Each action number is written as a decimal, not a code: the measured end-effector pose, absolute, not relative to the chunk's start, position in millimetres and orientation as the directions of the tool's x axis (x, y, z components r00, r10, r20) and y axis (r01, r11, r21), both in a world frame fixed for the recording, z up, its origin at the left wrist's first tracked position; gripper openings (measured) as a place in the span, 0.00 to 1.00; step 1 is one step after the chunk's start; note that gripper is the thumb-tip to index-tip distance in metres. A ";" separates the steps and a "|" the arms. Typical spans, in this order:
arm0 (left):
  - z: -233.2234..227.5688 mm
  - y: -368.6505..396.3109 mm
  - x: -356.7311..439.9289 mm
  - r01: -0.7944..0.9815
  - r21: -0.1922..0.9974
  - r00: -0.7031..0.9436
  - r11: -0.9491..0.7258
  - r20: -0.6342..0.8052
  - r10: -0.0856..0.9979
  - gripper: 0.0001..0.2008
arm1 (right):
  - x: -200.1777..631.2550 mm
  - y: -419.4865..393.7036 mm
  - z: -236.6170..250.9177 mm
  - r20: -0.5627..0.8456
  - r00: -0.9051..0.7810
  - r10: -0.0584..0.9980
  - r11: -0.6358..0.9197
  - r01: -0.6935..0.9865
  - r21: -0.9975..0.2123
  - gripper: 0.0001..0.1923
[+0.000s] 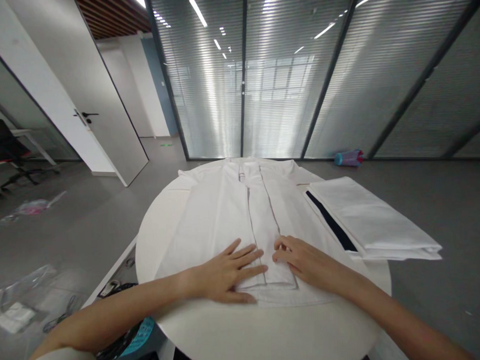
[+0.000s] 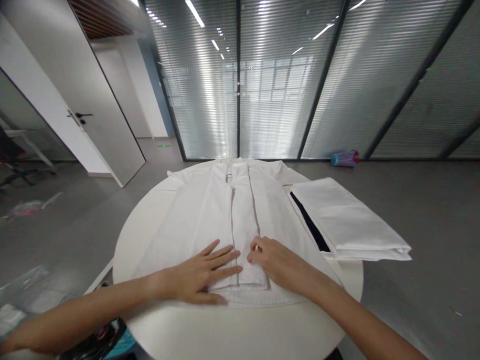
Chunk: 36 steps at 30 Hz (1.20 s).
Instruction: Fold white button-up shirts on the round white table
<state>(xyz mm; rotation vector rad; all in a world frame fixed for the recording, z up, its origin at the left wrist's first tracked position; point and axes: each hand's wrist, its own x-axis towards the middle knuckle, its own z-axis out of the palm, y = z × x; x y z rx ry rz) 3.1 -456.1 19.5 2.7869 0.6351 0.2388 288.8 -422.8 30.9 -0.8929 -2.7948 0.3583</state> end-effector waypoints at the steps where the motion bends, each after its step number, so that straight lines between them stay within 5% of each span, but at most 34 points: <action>1: 23.2 -455.2 -1.5 0.394 0.319 0.890 -0.862 0.101 0.445 0.34 | 293.2 -426.4 27.8 0.127 -0.800 0.587 0.798 0.544 -0.260 0.21; 7: 33.8 -444.8 -60.0 0.545 0.341 0.763 -0.766 0.178 0.622 0.34 | 310.0 -432.3 13.9 0.298 -0.778 0.554 0.829 0.548 -0.109 0.19; 14: 27.5 -447.2 -77.6 0.547 0.290 0.801 -0.786 0.091 0.591 0.31 | 306.8 -423.2 8.7 0.367 -0.827 0.427 0.884 0.467 0.024 0.17; 20: 24.8 -449.5 -72.1 0.522 0.296 0.814 -0.800 0.109 0.571 0.28 | 313.2 -426.6 9.3 0.395 -0.803 0.447 0.883 0.467 -0.050 0.18; 29: 15.3 -436.9 -61.0 0.582 0.188 0.781 -0.791 0.140 0.608 0.41 | 308.8 -414.5 6.6 0.356 -0.837 0.416 0.892 0.451 0.017 0.22; 36: 24.2 -418.6 -51.2 0.461 0.237 0.869 -0.855 0.076 0.489 0.30 | 304.2 -409.8 18.6 0.155 -0.886 0.436 0.898 0.419 -0.134 0.31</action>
